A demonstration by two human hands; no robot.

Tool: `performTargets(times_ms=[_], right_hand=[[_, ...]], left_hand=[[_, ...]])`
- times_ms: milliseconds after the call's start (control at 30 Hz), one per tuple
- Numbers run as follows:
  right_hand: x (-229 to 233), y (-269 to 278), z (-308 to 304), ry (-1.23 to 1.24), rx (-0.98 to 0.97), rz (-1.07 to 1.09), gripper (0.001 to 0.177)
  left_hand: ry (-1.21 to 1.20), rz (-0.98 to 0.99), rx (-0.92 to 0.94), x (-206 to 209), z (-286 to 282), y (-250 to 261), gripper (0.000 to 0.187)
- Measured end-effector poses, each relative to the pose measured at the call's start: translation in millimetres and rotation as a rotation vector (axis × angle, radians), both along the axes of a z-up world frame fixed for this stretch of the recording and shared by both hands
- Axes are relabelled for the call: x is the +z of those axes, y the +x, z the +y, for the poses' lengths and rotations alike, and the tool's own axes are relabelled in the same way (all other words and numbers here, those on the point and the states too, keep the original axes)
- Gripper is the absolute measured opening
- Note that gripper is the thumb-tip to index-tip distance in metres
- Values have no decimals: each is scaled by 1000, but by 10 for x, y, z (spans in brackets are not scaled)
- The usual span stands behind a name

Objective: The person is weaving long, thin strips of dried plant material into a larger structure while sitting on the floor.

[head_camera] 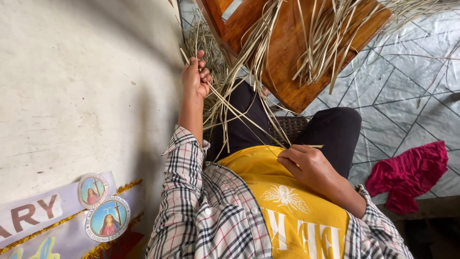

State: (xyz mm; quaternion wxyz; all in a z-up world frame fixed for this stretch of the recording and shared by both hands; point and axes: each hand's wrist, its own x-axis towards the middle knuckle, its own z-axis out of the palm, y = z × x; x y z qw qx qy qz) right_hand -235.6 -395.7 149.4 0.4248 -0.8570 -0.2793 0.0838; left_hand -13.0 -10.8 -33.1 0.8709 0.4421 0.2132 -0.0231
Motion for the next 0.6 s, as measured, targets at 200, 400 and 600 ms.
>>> performTargets(times_ms=[200, 400, 600], right_hand=[[-103, -12, -79, -44, -14, 85, 11], [-213, -36, -176, -51, -110, 75, 10], [-432, -2, -311, -17, -241, -15, 10]], left_hand=[[24, 15, 73, 36, 164, 7, 36], [58, 35, 103, 51, 304, -1, 35], [125, 73, 107, 458, 153, 130, 33]])
